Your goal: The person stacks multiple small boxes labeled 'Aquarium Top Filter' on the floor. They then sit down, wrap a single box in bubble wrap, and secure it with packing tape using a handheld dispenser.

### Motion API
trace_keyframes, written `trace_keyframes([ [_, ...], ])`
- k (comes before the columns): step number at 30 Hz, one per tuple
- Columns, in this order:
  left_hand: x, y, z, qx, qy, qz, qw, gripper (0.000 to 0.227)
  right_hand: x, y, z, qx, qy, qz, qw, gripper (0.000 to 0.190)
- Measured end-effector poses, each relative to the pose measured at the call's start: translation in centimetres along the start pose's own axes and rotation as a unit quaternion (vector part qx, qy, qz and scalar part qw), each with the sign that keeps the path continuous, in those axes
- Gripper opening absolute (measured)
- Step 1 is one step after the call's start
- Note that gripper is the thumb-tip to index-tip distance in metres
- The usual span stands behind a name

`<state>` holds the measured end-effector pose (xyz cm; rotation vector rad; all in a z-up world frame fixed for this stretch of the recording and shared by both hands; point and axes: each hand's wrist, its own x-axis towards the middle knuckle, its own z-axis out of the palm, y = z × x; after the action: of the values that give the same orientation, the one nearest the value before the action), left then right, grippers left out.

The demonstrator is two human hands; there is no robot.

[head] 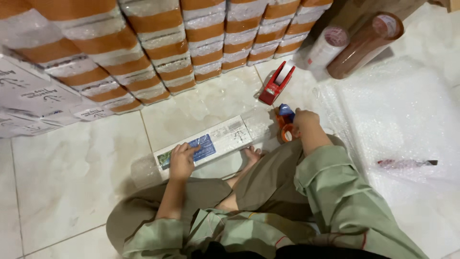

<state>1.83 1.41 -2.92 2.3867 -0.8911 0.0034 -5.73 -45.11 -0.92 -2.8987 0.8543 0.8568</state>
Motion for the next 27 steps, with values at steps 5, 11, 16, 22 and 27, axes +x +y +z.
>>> trace_keyframes([
  [5, -0.6, -0.2, 0.9, 0.039, 0.014, -0.001, 0.999, 0.039, 10.0, 1.3, 8.4, 0.074, -0.060, 0.098, 0.991, 0.062],
  [11, -0.8, 1.2, 0.2, 0.067, 0.086, 0.042, 0.993, 0.040, 1.6, 0.3, -0.8, 0.234, -0.038, 0.246, 0.940, 0.046],
  [16, -0.4, 5.7, -2.3, 0.060, 0.075, 0.019, 0.995, 0.033, -0.4, -1.8, -5.8, 0.266, 0.226, 0.147, 0.925, 0.044],
  [22, -1.2, 6.8, -2.5, 0.080, 0.036, 0.033, 0.996, 0.053, 12.3, -7.2, 3.3, 0.505, 0.280, 0.097, 0.811, 0.042],
  [27, -1.4, 5.0, -1.0, 0.094, 0.053, 0.013, 0.994, 0.056, 7.1, -10.0, -3.0, 0.793, 0.201, 0.274, 0.505, 0.021],
])
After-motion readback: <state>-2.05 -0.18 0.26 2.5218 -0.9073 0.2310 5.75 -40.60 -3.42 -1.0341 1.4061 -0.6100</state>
